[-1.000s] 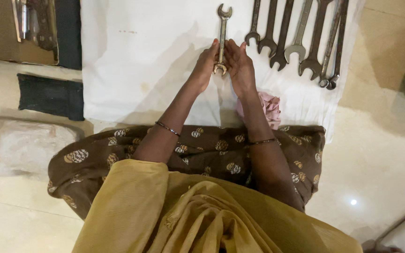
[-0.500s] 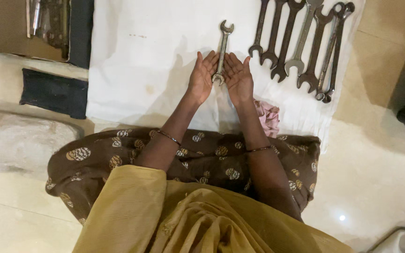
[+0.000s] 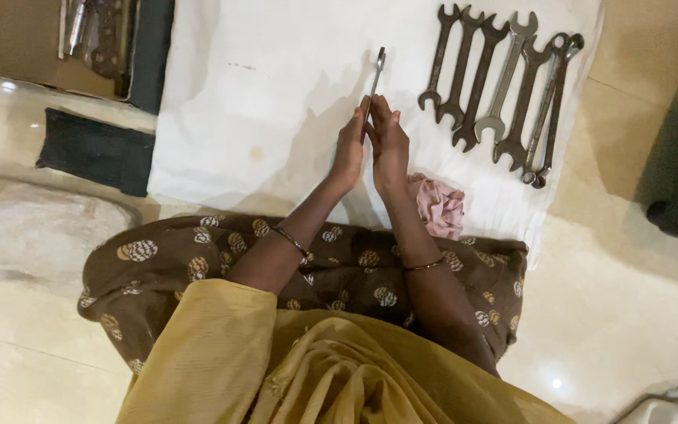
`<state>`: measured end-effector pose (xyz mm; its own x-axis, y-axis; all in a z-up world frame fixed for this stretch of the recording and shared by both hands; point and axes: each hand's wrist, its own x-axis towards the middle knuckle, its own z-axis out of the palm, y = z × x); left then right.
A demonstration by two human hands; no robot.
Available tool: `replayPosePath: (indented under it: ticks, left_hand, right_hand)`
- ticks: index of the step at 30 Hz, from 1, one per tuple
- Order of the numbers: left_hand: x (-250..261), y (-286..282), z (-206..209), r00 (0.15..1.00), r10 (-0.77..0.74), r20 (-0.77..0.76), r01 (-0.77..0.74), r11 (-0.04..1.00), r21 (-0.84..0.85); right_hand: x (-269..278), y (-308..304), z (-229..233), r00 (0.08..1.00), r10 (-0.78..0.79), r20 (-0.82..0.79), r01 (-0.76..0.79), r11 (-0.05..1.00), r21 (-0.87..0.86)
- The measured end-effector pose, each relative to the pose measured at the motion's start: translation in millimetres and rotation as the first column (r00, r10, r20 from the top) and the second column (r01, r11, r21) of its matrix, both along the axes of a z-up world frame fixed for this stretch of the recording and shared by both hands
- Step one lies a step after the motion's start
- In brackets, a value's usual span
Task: The person sits on the floor and repeatedly picks up wrenches from a white cloth, inspects them, and places them into a cardboard box. The person handles the wrenches one at a time, turning them over before placing them in the box.
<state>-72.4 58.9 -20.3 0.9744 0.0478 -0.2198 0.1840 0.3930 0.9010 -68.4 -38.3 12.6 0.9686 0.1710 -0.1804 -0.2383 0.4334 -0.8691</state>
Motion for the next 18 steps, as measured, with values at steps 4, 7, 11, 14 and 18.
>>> replayPosePath:
  ticks: [4, 7, 11, 14, 18]
  left_hand:
    - [-8, 2, 6, 0.994, 0.091, 0.063, -0.102, 0.977, 0.189]
    - [-16, 10, 20, 0.970, 0.113, 0.214, -0.200, 0.875, 0.442]
    - [-35, 35, 49, 0.981, 0.095, 0.169, -0.164, 0.870, 0.466]
    - [-50, 46, 66, 0.988, 0.080, 0.131, -0.130, 0.890, 0.438]
    - [-69, 60, 76, 0.976, 0.046, 0.212, -0.116, 0.936, 0.333]
  right_hand:
    - [-9, 9, 10, 0.999, -0.038, -0.005, 0.038, 0.997, 0.065]
    - [-11, 10, 11, 0.998, -0.007, -0.058, 0.019, 0.978, 0.207]
    - [-12, 15, 9, 0.993, 0.003, -0.119, 0.027, 0.969, 0.244]
    - [-17, 17, 9, 0.993, 0.003, -0.118, 0.024, 0.974, 0.225]
    - [-22, 26, 10, 0.988, -0.038, -0.151, 0.051, 0.996, 0.077]
